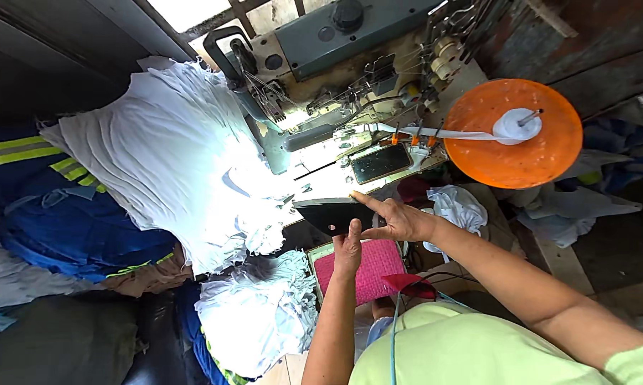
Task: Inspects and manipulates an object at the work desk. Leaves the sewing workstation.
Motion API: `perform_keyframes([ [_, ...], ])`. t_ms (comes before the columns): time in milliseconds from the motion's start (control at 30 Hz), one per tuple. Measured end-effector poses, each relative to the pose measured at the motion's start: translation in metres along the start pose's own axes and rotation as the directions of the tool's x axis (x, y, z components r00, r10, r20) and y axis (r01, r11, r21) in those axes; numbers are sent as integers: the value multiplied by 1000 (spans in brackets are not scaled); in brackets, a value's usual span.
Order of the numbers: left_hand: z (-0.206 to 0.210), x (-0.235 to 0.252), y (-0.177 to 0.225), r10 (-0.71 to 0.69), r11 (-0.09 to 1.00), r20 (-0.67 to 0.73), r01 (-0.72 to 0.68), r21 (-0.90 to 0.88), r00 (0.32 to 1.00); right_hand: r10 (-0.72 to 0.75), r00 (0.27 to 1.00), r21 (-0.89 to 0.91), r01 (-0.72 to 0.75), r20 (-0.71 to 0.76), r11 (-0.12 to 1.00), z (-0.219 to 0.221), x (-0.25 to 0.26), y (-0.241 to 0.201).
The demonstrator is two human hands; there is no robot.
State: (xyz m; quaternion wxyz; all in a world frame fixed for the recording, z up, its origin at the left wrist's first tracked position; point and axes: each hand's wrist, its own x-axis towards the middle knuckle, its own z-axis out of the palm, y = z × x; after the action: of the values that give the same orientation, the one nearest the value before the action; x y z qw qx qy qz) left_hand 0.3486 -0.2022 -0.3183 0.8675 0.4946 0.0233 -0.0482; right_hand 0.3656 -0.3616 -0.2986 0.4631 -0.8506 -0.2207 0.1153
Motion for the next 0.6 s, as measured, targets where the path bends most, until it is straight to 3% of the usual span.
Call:
perform_keyframes([
  [167,5,-1,4,-17,1000,-25,16,-22,1000,27,1000,-58,-27,-11,998,1,-1,-5],
  [267,4,0,7,-26,1000,16,26,-9,1000,-5,992,-87,-6,-129,996,10,-3,0],
  [333,-3,5,6,-37,999,124,39,-11,992,15,965,41,-5,-263,999,14,-4,7],
  [400,-8,9,8,-98,993,168,107,-45,981,136,939,298,-37,-316,954,12,-9,9],
  [467,-12,11,11,-164,980,157,179,-88,974,231,937,489,-76,-264,869,6,-21,11],
  [600,-17,22,8,-249,947,141,272,-171,958,307,941,580,-171,-144,797,11,-69,23],
])
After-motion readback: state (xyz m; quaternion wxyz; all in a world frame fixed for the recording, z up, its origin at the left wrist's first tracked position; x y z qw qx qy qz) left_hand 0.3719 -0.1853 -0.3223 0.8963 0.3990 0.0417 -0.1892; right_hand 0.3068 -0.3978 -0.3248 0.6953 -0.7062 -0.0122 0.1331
